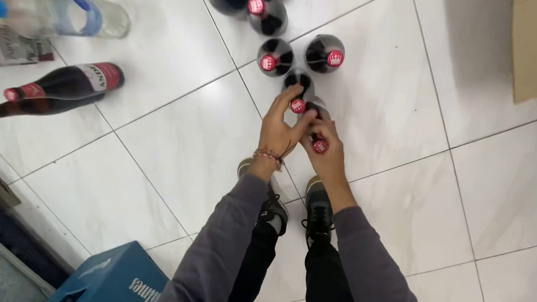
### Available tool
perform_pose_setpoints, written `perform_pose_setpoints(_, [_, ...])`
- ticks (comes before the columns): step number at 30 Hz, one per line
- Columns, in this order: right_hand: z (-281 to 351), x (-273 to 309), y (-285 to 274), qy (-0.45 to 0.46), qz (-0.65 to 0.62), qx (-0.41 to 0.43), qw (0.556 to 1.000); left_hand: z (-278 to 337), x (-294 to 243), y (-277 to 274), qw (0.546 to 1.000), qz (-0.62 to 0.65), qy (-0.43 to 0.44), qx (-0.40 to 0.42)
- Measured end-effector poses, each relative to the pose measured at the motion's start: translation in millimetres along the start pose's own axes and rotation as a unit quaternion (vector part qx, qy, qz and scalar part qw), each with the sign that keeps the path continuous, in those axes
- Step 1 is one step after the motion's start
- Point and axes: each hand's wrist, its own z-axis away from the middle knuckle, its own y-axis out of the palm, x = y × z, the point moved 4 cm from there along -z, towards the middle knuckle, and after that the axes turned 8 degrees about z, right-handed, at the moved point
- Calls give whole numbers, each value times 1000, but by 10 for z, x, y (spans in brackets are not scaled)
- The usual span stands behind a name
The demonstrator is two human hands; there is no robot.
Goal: The person picks up bottles from the floor and places them into plastic crates, moving the crates once they are partially full.
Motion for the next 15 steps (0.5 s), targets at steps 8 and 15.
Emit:
perform_pose_setpoints(8, [-127,56,-196,-98,-64,-79,990,-379,131,281,991,-22,116,-68])
perform_pose_setpoints(15, [872,1843,-1453,-22,-31,9,999,999,-1731,-880,996,-41,45,-70])
